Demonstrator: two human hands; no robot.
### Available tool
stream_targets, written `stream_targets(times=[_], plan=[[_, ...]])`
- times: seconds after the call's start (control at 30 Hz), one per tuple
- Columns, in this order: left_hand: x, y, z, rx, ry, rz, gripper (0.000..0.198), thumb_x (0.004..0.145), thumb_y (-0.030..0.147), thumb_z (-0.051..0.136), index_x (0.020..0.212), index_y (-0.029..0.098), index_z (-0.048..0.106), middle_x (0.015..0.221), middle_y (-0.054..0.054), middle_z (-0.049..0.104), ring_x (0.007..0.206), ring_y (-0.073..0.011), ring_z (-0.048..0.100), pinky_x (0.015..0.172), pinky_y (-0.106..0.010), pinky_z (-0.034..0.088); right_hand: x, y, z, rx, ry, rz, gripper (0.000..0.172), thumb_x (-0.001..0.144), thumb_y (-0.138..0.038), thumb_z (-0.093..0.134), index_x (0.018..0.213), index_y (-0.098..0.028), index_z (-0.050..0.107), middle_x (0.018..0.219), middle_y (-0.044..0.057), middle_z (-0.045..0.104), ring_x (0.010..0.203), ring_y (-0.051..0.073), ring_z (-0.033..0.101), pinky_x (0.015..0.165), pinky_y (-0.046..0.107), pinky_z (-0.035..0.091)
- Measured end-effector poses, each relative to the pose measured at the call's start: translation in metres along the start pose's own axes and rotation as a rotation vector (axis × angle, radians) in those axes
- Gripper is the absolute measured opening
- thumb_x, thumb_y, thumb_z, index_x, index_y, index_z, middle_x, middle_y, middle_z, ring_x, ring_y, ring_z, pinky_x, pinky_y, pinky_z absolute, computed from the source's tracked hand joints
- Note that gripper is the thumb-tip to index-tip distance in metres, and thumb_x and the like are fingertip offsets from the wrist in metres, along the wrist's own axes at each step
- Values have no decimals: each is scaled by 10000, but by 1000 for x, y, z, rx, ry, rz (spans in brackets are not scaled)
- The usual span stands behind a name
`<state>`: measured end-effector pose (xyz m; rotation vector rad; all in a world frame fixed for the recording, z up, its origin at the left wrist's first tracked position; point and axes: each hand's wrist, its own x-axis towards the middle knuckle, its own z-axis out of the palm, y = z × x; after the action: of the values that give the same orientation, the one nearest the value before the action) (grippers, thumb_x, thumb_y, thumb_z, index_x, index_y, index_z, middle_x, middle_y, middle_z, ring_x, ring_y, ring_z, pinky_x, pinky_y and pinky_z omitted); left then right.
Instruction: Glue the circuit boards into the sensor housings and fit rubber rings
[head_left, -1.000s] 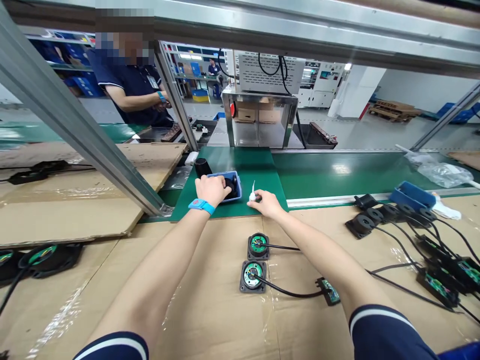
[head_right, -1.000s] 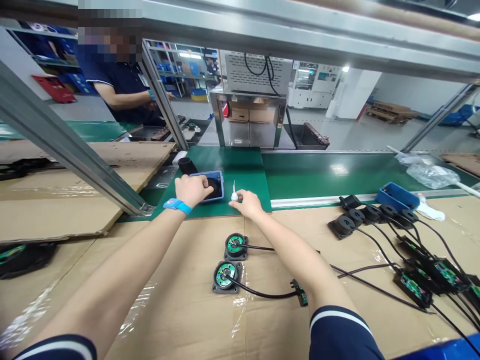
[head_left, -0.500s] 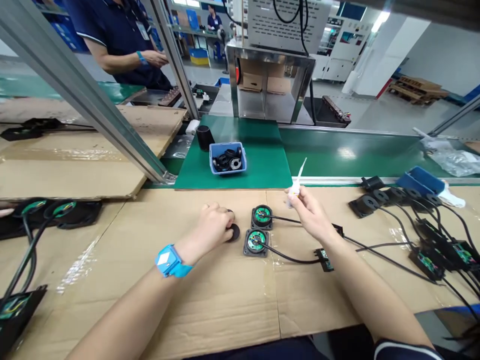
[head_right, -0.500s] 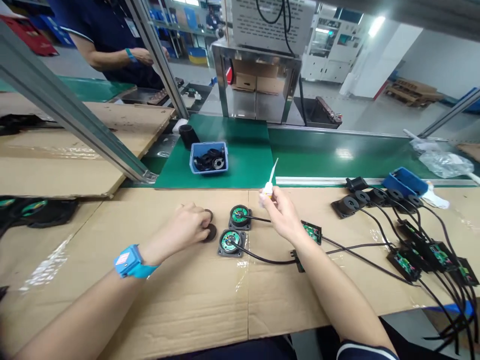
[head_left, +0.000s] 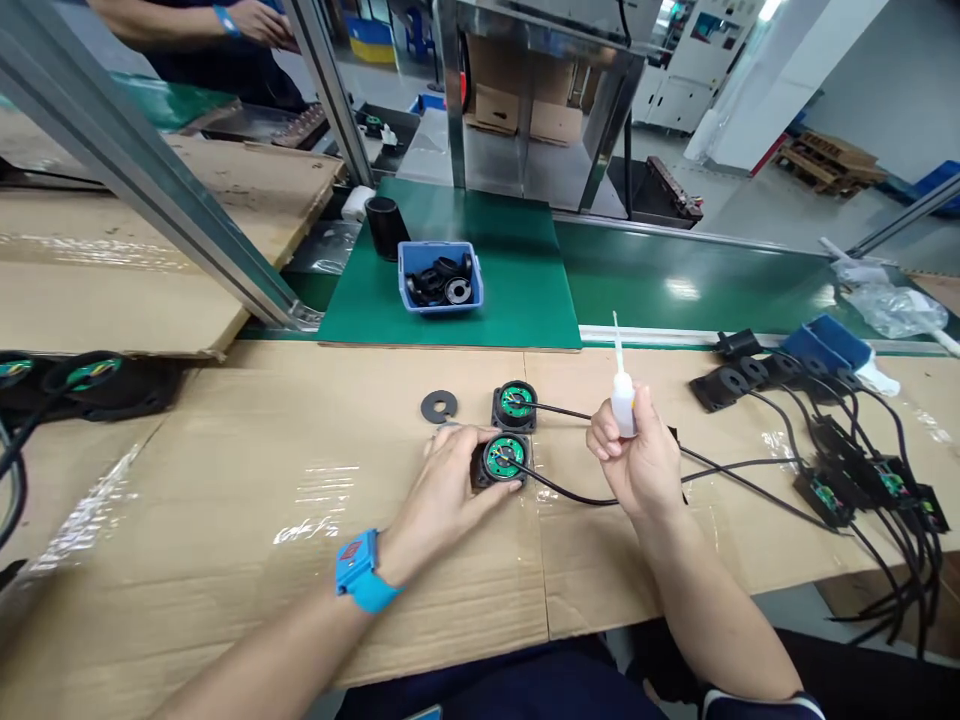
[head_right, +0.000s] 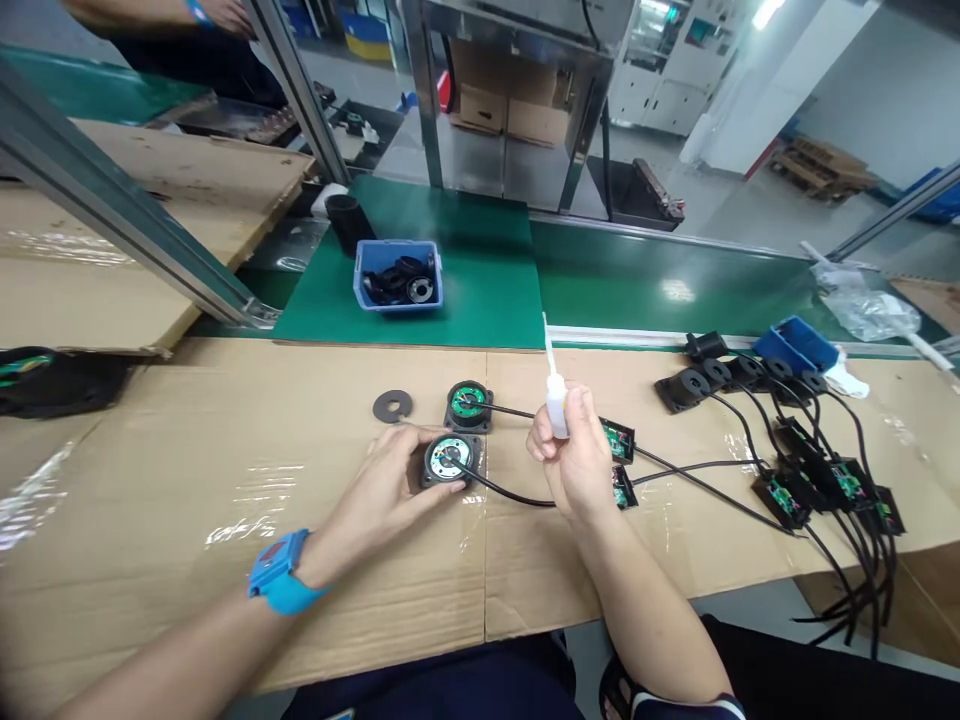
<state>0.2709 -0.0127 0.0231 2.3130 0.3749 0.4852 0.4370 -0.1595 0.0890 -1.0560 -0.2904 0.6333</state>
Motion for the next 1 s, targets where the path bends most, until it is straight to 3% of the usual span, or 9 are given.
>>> stream_targets(times=[0.13, 0.33, 0.47, 0.63, 0.8, 1.0], plan=[[-3, 1, -3, -25, 70, 108, 432, 854, 292, 733, 1218, 211, 515, 1246, -106, 651, 1317, -321, 547, 1088, -546, 474, 2, 4, -7, 30, 59, -5, 359, 813, -519, 791, 853, -242, 567, 554, -89, 442, 448, 57, 304, 444, 181, 285], [-18, 10, -14, 76, 246, 308, 490, 838, 151, 731, 1274, 159, 507, 1114, -115, 619, 1108, -263, 647, 968, -437, 585, 1, 4, -9, -31, 120, -42, 354, 739, -507, 843, 812, -235, 628, 523, -109, 330, 432, 51, 207, 417, 205, 235], [-23, 16, -20, 193, 300, 371, 497, 809, 101, 761, 1256, 143, 547, 1113, -127, 622, 1098, -277, 650, 931, -439, 605, -5, 8, -6, -148, 110, -172, 373, 800, -580, 762, 743, -248, 602, 506, -93, 319, 429, 78, 257, 412, 233, 241], [-26, 24, -26, 206, 294, 393, 443, 804, 97, 777, 1206, 94, 591, 1094, -133, 638, 1085, -268, 660, 940, -409, 599, -19, 14, -2, -302, 97, -430, 368, 852, -601, 702, 766, -262, 587, 566, -57, 437, 435, 106, 346, 436, 288, 291], [-27, 29, -28, 232, 286, 412, 426, 776, 48, 791, 1168, 81, 626, 1100, -132, 646, 1115, -277, 649, 961, -396, 584, -30, 18, -6, -425, -19, -609, 312, 876, -551, 690, 842, -246, 632, 625, -22, 521, 460, 121, 421, 424, 298, 335], [-25, 35, -29, 200, 252, 392, 403, 785, 57, 791, 1155, 65, 632, 1080, -124, 653, 1071, -249, 657, 965, -383, 578, -32, 22, -10, -543, -177, -717, 212, 915, -440, 666, 958, -232, 657, 632, -19, 531, 483, 134, 468, 416, 292, 369]])
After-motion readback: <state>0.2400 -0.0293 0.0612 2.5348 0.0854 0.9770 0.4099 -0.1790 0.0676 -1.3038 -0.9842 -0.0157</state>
